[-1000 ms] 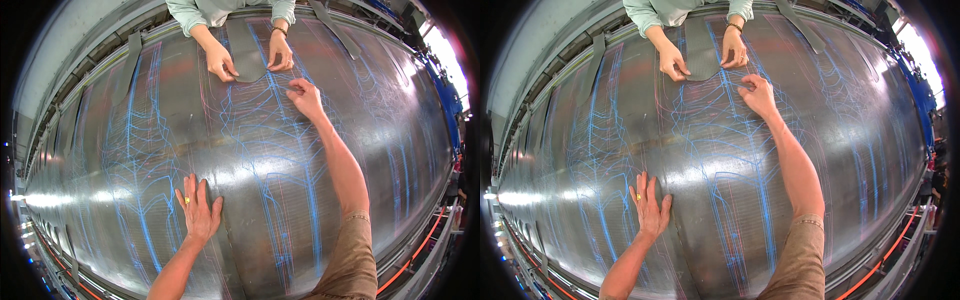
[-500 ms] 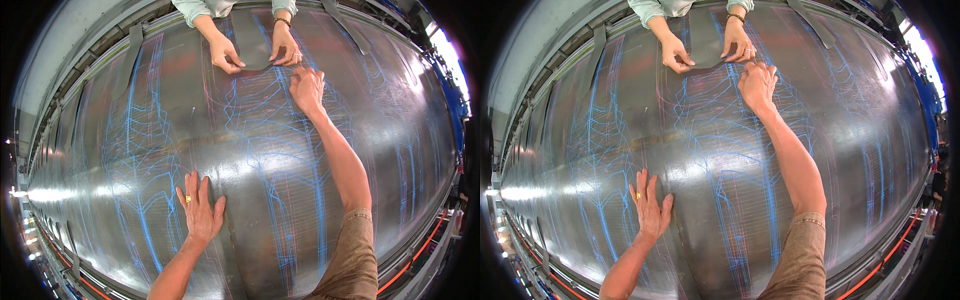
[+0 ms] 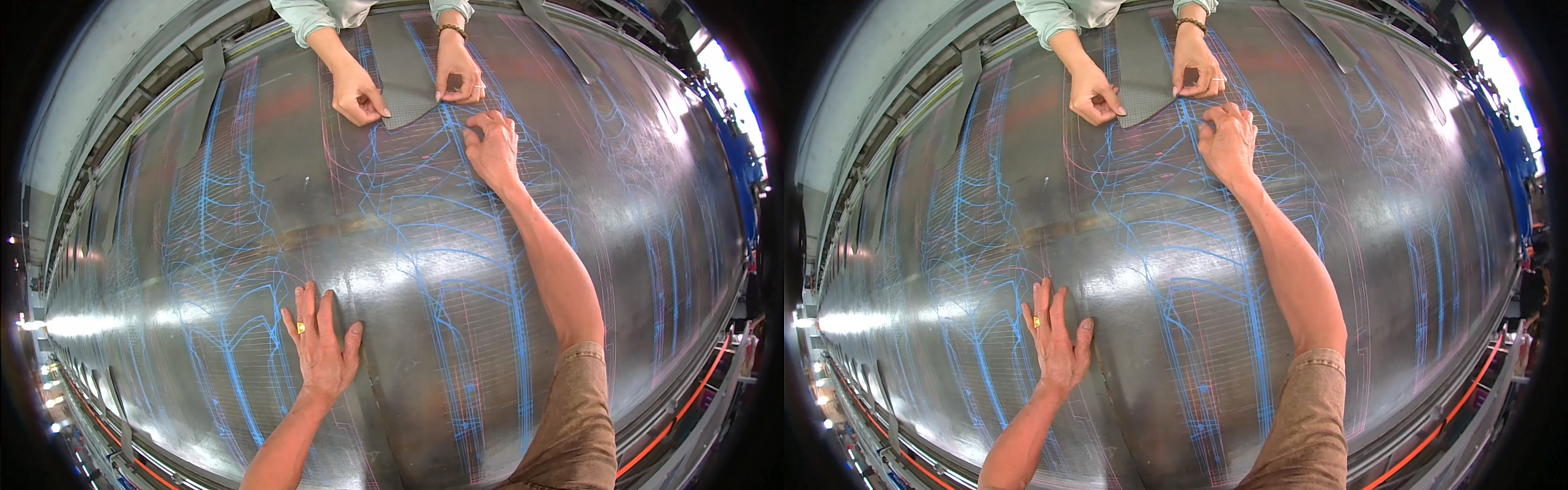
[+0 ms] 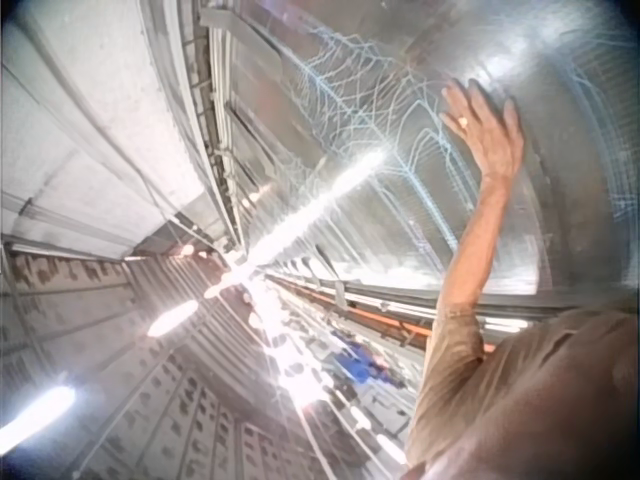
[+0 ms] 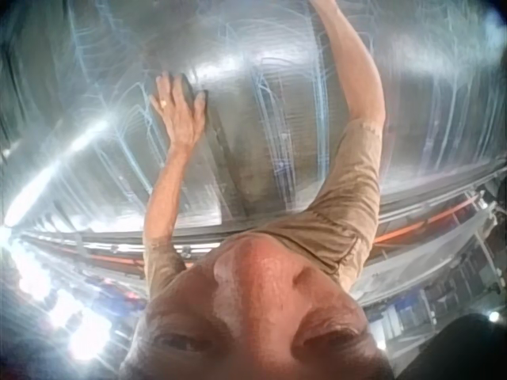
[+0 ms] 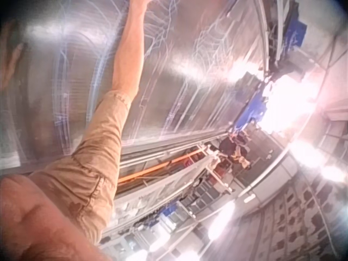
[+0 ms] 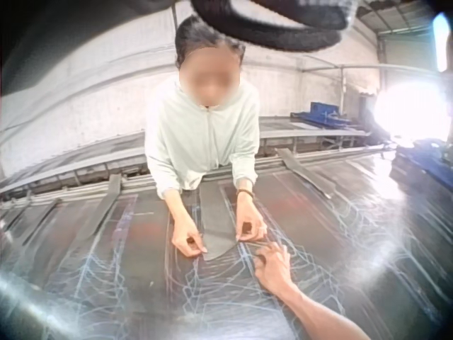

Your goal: The person aligns and smooths a large transparent sheet with blue and red lines on a metal table, then retrieves dark gray plastic parts from a red crate and places them onto the sheet. The person repeats this process, handling the parts one at a time.

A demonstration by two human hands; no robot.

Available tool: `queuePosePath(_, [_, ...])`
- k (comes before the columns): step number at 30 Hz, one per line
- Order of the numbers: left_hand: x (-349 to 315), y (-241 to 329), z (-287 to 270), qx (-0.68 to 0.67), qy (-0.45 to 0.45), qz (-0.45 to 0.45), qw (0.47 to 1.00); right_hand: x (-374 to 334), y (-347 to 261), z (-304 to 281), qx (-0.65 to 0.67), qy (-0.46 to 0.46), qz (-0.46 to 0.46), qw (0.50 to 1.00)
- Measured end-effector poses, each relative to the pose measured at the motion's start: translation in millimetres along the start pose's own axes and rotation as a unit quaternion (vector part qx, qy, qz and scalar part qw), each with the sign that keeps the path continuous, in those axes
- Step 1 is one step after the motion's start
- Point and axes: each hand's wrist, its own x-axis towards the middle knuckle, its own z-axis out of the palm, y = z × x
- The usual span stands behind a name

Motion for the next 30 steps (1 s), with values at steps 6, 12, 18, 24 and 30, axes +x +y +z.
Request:
queuePosePath(6, [-0.6,-2.7,1.8,0.013,-0.003,0.003,1.0,-2.2,2.4,2.7,-0.002,0.021,-0.017,1.0])
queuePosePath(12, [-0.2,-3.9,2.9,0.015,-0.003,0.005,1.0,-3.9,1.8,3.3,0.001,0.024,-0.023,0.999])
queuePosePath(18, [0.6,-3.3,2.6,0.015,-0.004,0.004,1.0,-4.0,0.6,1.2,-0.001,0.016,-0.009,1.0])
queuePosePath(24, [-0.6,-2.2,2.5,0.013,-0.001,0.004,1.0,-3.7,0.8,1.6,0.002,0.014,-0.005,1.0])
queuePosePath(30, [-1.1,0.3,0.6,0.002,0.006,0.003,1.0,-3.4,3.4,4.3,0.026,0.017,0.002,1.0])
